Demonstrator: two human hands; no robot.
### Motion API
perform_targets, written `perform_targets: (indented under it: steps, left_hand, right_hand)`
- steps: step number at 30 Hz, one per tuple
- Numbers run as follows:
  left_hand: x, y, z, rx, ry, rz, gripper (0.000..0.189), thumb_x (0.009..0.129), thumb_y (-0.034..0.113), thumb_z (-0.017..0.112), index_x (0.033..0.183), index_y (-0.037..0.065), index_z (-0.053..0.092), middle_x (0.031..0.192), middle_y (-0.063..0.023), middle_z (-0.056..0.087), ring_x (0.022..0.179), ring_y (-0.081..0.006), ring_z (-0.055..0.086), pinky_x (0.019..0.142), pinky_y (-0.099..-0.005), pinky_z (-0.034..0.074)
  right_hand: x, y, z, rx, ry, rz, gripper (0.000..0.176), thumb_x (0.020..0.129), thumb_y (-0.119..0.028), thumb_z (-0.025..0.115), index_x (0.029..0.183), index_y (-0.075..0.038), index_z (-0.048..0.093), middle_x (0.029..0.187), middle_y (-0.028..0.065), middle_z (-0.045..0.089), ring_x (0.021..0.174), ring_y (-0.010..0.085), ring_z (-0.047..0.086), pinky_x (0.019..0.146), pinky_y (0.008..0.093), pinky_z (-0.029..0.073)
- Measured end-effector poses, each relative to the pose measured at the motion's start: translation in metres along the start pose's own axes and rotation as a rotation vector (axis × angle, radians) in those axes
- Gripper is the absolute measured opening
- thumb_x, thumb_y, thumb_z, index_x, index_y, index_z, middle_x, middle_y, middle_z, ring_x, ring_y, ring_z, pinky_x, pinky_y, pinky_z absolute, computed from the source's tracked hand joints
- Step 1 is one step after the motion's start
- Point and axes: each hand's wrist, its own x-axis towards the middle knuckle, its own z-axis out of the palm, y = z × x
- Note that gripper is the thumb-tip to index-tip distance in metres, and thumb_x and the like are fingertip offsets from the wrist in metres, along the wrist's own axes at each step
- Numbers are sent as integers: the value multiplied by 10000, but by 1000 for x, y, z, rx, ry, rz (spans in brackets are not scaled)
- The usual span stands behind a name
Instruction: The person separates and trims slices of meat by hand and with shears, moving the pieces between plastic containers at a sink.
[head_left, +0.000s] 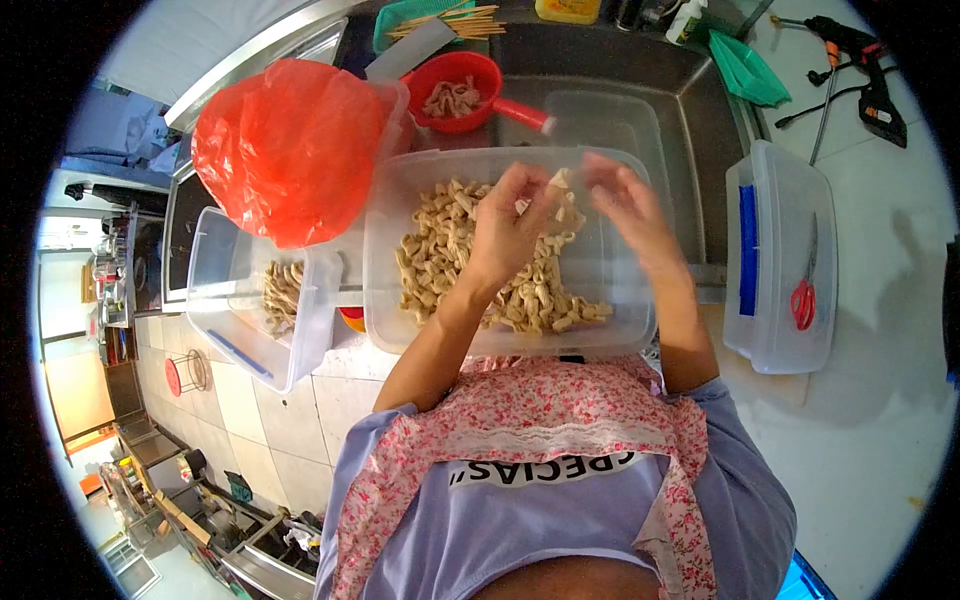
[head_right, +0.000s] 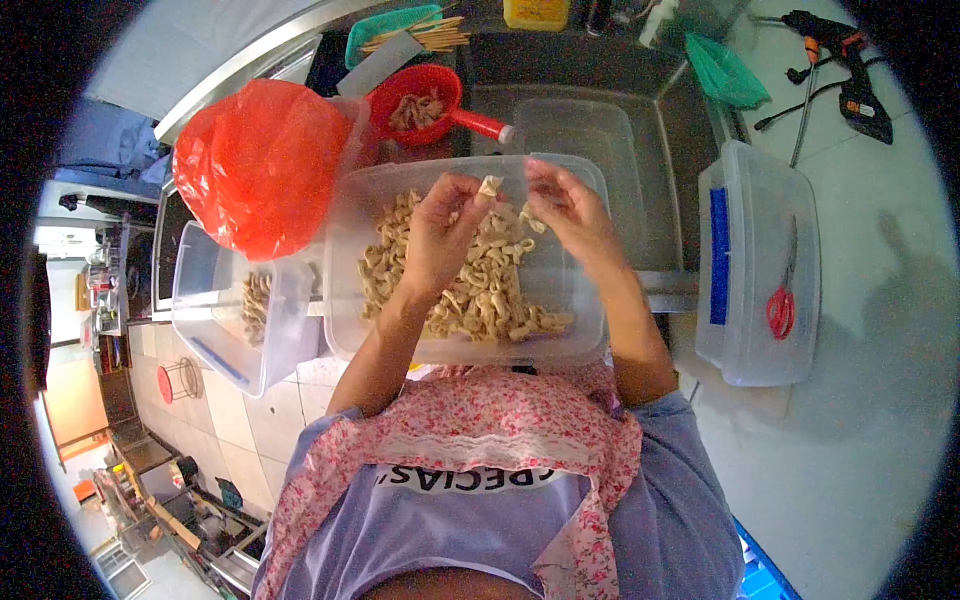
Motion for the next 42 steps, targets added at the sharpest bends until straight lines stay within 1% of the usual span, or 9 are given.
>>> perform_targets:
  steps: [1,4,7,12,15,21,24,34,42]
  left_hand:
    - [-2,3,-1,172,-25,8,89,946,131,541,984,50,538,957,-61,629,857,-124,567,793,-282,464]
    - [3,2,1,-218,-44,2,131,960,174,516,1002,50,528,975,-64,619,881,-150,577,798,-316,480]
    - [6,13,-5,-746,73,-134,168,970,218,488,1008,59,528,992,-61,610,910,-179,584,820,-346,490]
    - [8,16,-33,-1070,235,-273,72,968,192,481,968,120,486,900,-18,594,793,-144,561,813,-365,493]
    - [8,-19,-50,-1166,111,-226,75,969,193,486,950,120,484,861,-14,572,717,-118,508,730,-323,473]
    - [4,-8,-34,-723,254,-210,124,956,219,529,927,102,499,770,-8,564,600,-86,466,554,-248,421]
    - [3,6,-21,-487,214,-318,141,946,226,550,906,92,534,717,-1,560,564,-73,469,507,-223,403]
    - [-7,11,-8,-369,-47,-418,180,918,242,597,859,72,578,713,-2,568,554,-68,479,479,-198,386]
    - [-7,8,-10,-415,-117,-417,173,930,226,576,917,53,568,764,-10,599,580,-71,495,524,-202,395]
  right_hand:
    - [-1,-2,4,38,-9,-113,417,860,-146,627,1251,-52,515,1076,52,628,869,119,589,770,267,475]
    - [-3,-2,24,-299,-146,-320,442,853,-108,627,1271,-54,490,1029,52,632,874,123,591,782,272,472]
    - [-1,-8,25,44,-303,127,452,837,-100,651,1257,-43,496,972,49,632,873,132,596,789,274,472]
    - [-3,-5,5,112,-291,303,285,913,-153,547,1156,-9,583,853,37,613,726,99,577,613,245,485]
    - [-3,-3,-2,98,-188,224,271,906,-139,560,1142,-9,590,824,31,614,725,88,568,584,220,478]
    - [0,-42,-11,-286,-2,179,255,881,-73,596,1135,-49,605,821,29,634,626,67,543,574,228,475]
    - [5,-43,-6,-363,-240,-143,344,864,-80,620,1204,-72,571,789,20,640,628,77,563,605,235,484]
    - [21,-51,10,17,-286,167,435,829,-79,677,1245,-45,553,777,14,632,668,59,586,571,200,475]
    - [24,-40,14,10,-221,13,349,854,-114,660,1188,-33,598,847,16,639,681,51,574,579,193,470]
